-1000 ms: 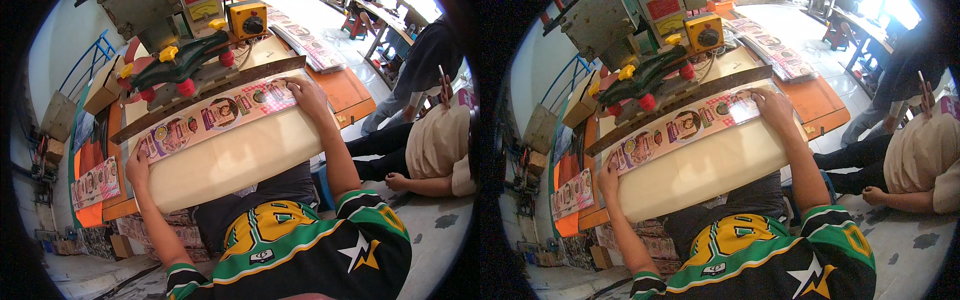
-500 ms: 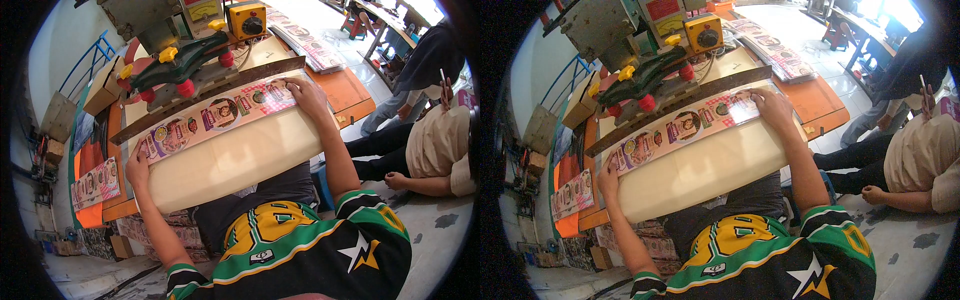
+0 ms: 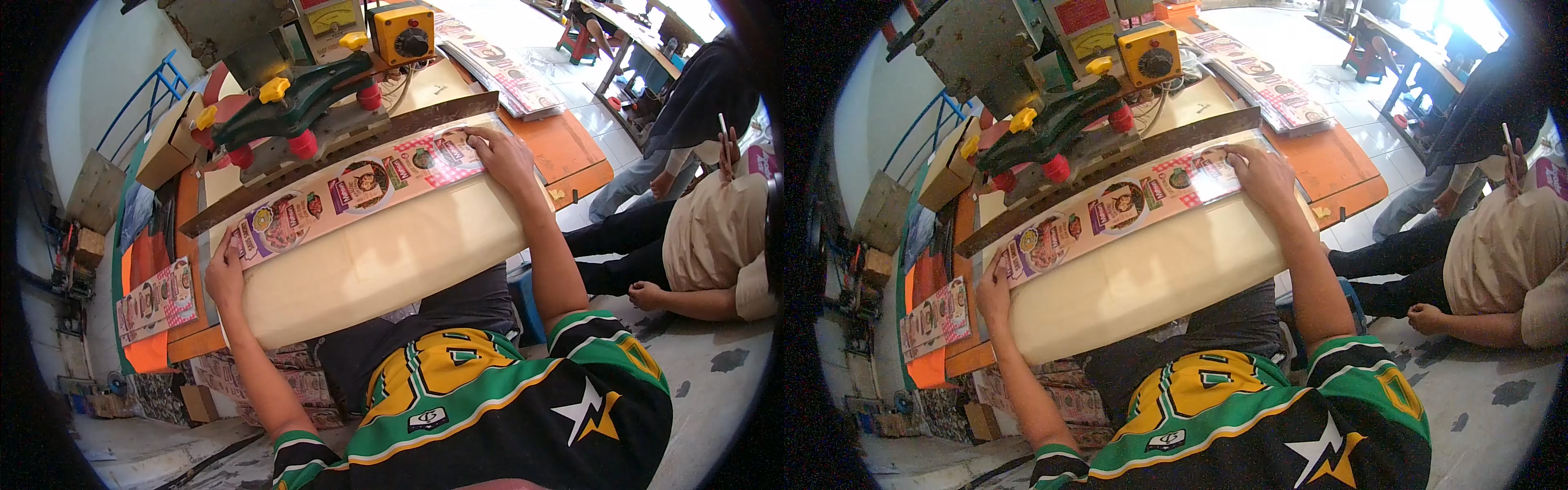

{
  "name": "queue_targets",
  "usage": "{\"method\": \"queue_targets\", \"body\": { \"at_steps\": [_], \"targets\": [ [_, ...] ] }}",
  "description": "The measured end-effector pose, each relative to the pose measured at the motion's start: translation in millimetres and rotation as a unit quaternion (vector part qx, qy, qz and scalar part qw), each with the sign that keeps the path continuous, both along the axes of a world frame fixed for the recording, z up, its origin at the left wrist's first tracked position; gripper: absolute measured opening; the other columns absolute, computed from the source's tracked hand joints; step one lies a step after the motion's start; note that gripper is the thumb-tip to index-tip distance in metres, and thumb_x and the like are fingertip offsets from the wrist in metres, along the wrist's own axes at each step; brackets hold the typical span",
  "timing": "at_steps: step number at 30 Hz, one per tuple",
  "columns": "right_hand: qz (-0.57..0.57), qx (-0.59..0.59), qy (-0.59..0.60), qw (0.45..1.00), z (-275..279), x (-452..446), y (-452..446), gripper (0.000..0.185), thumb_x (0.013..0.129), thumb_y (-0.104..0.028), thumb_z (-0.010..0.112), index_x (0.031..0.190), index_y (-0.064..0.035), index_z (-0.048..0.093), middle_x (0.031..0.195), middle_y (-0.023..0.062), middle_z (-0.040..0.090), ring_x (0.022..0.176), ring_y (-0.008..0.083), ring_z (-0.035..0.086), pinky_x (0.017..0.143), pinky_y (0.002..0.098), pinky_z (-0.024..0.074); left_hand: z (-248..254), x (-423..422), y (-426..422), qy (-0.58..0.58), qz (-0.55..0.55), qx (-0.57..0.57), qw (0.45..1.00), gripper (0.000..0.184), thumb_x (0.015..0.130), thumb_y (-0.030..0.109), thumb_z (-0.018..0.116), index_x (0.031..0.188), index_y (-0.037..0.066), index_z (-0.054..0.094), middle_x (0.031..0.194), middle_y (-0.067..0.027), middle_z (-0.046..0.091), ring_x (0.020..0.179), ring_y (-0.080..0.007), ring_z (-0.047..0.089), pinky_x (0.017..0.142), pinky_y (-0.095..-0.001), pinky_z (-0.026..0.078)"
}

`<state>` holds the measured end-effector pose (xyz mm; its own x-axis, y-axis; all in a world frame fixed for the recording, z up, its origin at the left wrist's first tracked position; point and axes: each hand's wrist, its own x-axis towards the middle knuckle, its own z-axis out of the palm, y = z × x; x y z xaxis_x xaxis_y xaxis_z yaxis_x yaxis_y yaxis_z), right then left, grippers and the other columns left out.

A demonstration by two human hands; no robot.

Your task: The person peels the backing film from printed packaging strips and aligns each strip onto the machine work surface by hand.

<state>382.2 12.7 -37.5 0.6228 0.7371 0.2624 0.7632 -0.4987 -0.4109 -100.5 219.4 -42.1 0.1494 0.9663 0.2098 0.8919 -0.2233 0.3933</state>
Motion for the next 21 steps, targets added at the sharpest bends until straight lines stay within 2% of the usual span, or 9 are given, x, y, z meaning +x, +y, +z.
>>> {"method": "queue_targets", "body": {
  "at_steps": [6,8,21],
  "targets": [
    [-0.001,0.000,0.000,1.000,-3,2,1,0.029,0.097,-0.042,0.055,0.119,-0.0326,0.072,0.100,0.0127,0.074,0.097,0.0338,0.068,0.088,0.0455,0.0500,0,0,0,-0.005,0.002,-0.004,1.000,0.039,0.098,0.032,0.050,0.136,0.033,0.062,0.099,-0.0188,0.072,0.086,-0.0363,0.069,0.077,-0.0421,0.052],
    [-0.002,0.002,-0.007,1.000,-5,3,1,0.029,0.097,-0.042,0.054,0.118,-0.0323,0.072,0.100,0.0126,0.074,0.097,0.0337,0.068,0.088,0.0454,0.0500,-8,-4,5,0.002,-0.015,0.035,0.999,0.039,0.098,0.032,0.051,0.135,0.032,0.063,0.099,-0.0195,0.072,0.086,-0.0372,0.069,0.076,-0.0425,0.052],
    [0.001,0.010,-0.010,1.000,-3,2,1,0.030,0.098,-0.042,0.054,0.117,-0.0300,0.073,0.099,0.0123,0.074,0.096,0.0336,0.069,0.086,0.0450,0.0499,6,3,-5,-0.005,-0.001,0.002,1.000,0.038,0.099,0.032,0.051,0.135,0.032,0.063,0.101,-0.0189,0.072,0.087,-0.0368,0.069,0.077,-0.0420,0.052]
  ]
}}
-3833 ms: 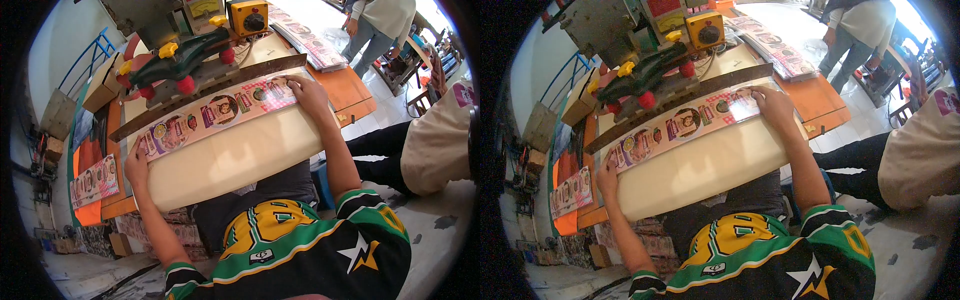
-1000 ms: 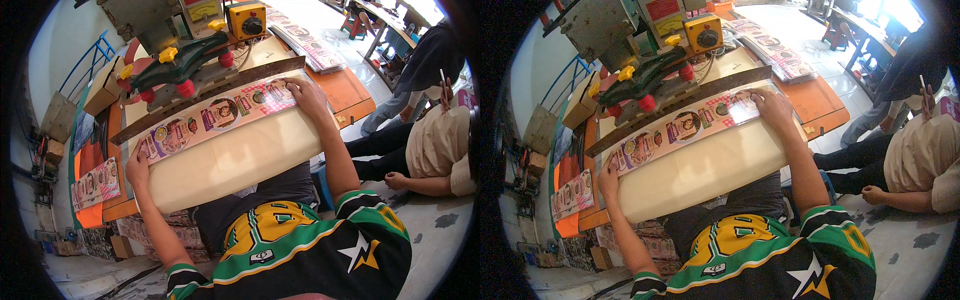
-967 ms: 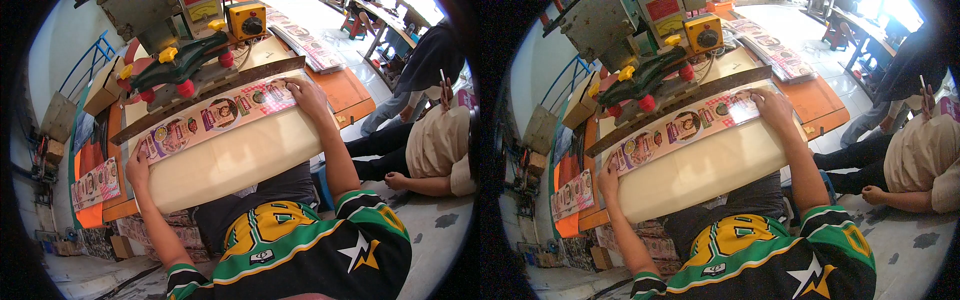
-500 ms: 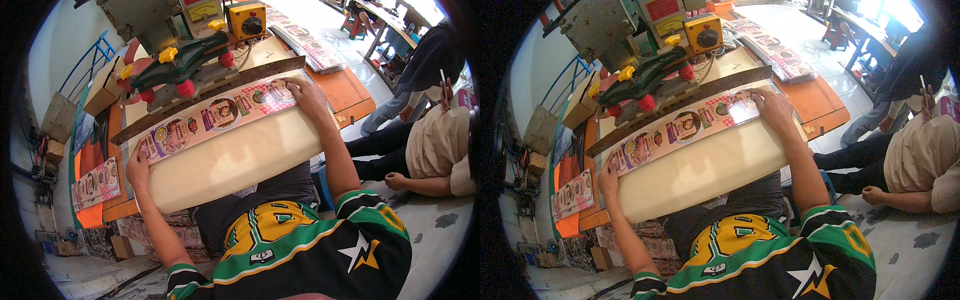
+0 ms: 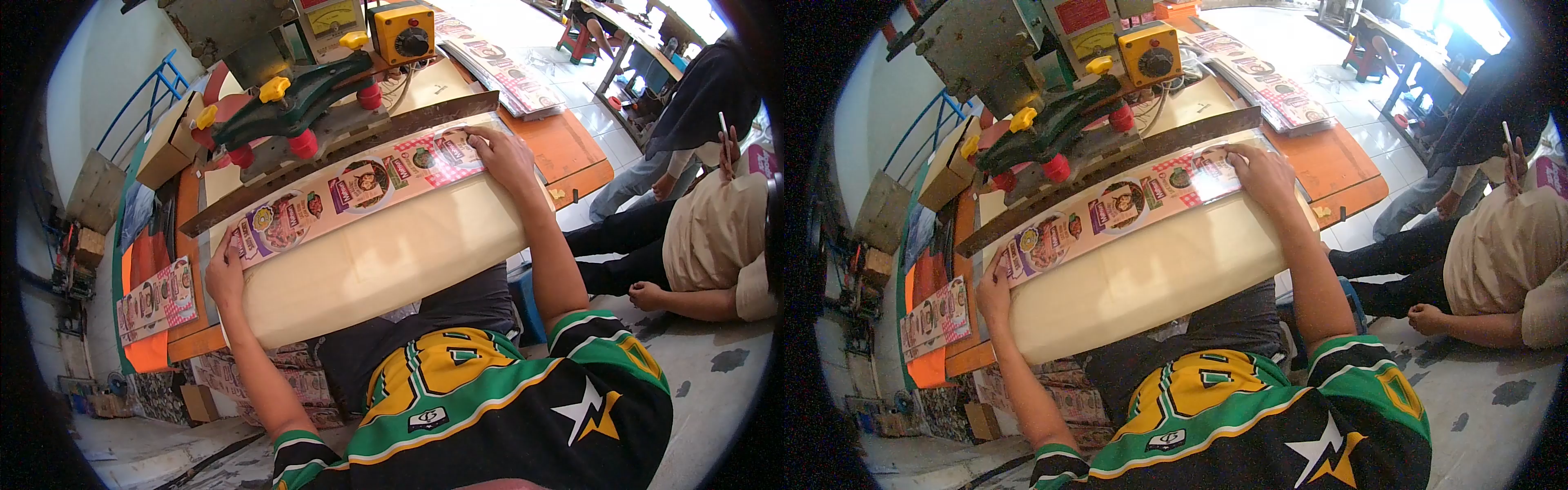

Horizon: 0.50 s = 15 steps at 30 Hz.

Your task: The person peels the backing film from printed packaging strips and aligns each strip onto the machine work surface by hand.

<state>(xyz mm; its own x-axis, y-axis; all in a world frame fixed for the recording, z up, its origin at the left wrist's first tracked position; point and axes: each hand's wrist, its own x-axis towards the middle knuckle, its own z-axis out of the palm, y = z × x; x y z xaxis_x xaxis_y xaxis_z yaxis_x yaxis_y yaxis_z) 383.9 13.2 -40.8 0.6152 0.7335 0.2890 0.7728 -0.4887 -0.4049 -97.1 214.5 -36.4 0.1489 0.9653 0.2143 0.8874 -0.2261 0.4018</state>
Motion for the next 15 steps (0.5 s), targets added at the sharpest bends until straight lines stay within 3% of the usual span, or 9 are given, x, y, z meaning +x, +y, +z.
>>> {"method": "queue_targets", "body": {
  "at_steps": [15],
  "targets": [
    [0.010,0.003,0.013,1.000,3.2,-2.0,-2.0,0.029,0.098,-0.040,0.054,0.120,-0.0336,0.072,0.102,0.0122,0.074,0.098,0.0320,0.069,0.089,0.0448,0.0485,-2.8,-1.3,1.8,-0.004,0.004,-0.009,1.000,0.038,0.098,0.031,0.052,0.135,0.030,0.063,0.099,-0.0200,0.072,0.088,-0.0368,0.069,0.077,-0.0422,0.052]
  ]
}}
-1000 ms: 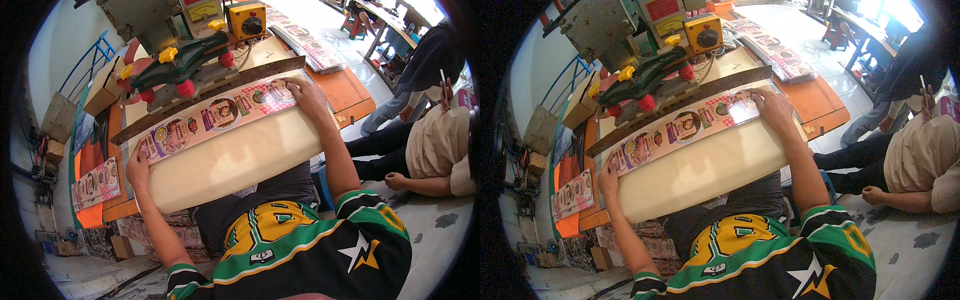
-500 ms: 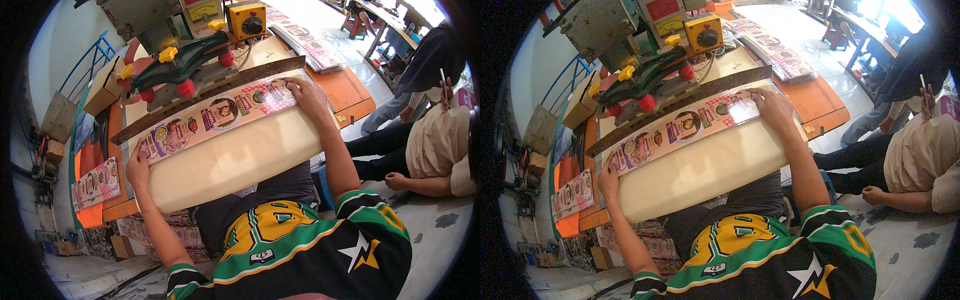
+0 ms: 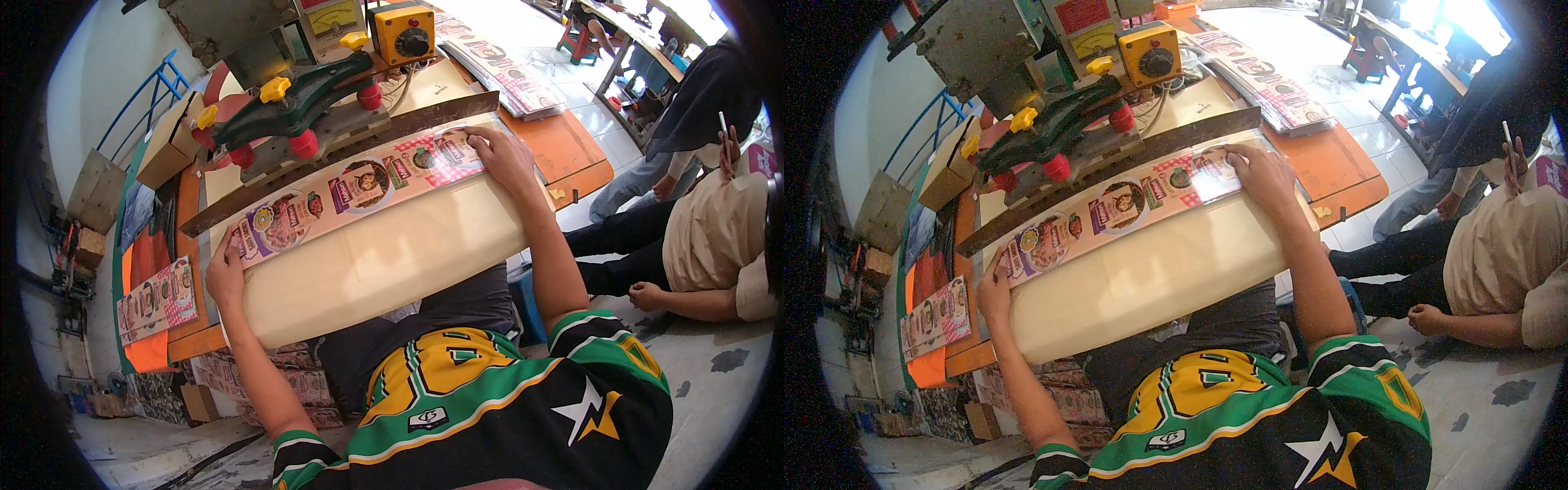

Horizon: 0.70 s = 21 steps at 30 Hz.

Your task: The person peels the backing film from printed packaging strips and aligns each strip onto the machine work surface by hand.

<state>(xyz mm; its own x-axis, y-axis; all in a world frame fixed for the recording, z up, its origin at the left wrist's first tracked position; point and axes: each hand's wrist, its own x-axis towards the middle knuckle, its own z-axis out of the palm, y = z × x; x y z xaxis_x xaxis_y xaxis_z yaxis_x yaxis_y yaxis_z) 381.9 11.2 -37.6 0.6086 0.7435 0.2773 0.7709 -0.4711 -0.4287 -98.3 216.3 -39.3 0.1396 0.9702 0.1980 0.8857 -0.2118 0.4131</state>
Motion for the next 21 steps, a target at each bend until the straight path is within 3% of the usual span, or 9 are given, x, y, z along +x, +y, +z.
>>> {"method": "queue_targets", "body": {
  "at_steps": [21],
  "targets": [
    [-0.009,0.000,-0.010,1.000,-5.8,3.7,2.8,0.029,0.098,-0.042,0.055,0.118,-0.0301,0.073,0.101,0.0133,0.074,0.098,0.0333,0.068,0.091,0.0453,0.0486,-4.8,-1.8,1.7,-0.011,-0.007,0.023,1.000,0.039,0.098,0.032,0.051,0.135,0.029,0.063,0.095,-0.0202,0.071,0.083,-0.0362,0.069,0.074,-0.0421,0.051]
  ]
}}
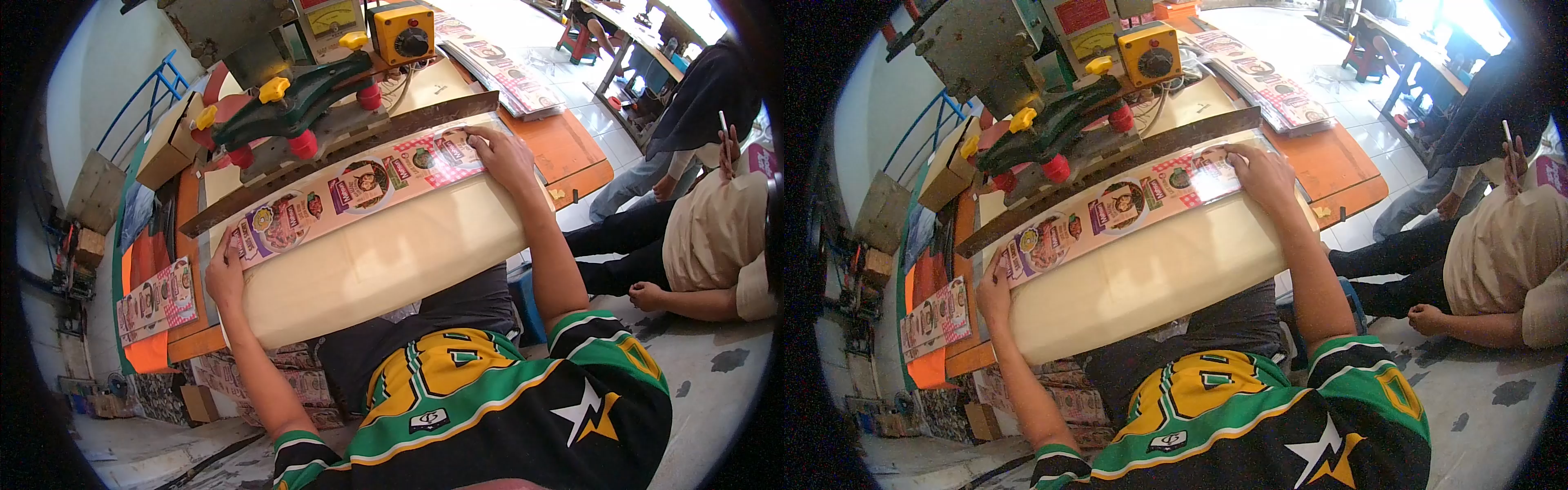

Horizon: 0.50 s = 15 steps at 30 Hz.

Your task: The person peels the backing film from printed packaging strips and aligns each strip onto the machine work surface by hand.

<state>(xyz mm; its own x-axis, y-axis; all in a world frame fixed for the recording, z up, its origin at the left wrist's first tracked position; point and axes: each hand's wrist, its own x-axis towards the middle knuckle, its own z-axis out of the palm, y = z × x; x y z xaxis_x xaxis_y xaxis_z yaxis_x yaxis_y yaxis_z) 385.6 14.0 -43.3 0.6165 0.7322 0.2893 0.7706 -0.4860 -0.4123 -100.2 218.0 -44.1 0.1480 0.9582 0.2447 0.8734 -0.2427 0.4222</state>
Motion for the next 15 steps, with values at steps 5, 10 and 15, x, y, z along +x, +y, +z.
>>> {"method": "queue_targets", "body": {
  "at_steps": [5,10,15],
  "targets": [
    [0.009,0.006,0.007,1.000,1.7,-1.1,-1.3,0.030,0.098,-0.041,0.054,0.118,-0.0300,0.073,0.102,0.0129,0.074,0.099,0.0327,0.068,0.091,0.0450,0.0484,0.6,-0.2,-0.4,0.004,-0.005,0.008,1.000,0.040,0.097,0.030,0.051,0.135,0.029,0.063,0.094,-0.0208,0.071,0.083,-0.0365,0.069,0.074,-0.0427,0.051],
    [0.011,0.008,0.009,1.000,1.7,-1.5,-1.4,0.031,0.098,-0.041,0.054,0.119,-0.0293,0.073,0.103,0.0132,0.074,0.099,0.0332,0.068,0.091,0.0452,0.0485,1.4,-0.8,0.2,0.010,0.003,-0.008,1.000,0.040,0.098,0.032,0.051,0.136,0.029,0.063,0.097,-0.0208,0.071,0.086,-0.0378,0.069,0.075,-0.0432,0.051],
    [0.007,0.003,0.007,1.000,1.6,-1.6,-1.3,0.031,0.098,-0.041,0.053,0.119,-0.0292,0.072,0.102,0.0140,0.074,0.099,0.0353,0.068,0.091,0.0461,0.0487,-0.6,-2.5,2.1,0.011,0.000,-0.003,1.000,0.039,0.098,0.032,0.051,0.136,0.029,0.062,0.102,-0.0195,0.072,0.090,-0.0383,0.069,0.078,-0.0431,0.052]
  ]
}}
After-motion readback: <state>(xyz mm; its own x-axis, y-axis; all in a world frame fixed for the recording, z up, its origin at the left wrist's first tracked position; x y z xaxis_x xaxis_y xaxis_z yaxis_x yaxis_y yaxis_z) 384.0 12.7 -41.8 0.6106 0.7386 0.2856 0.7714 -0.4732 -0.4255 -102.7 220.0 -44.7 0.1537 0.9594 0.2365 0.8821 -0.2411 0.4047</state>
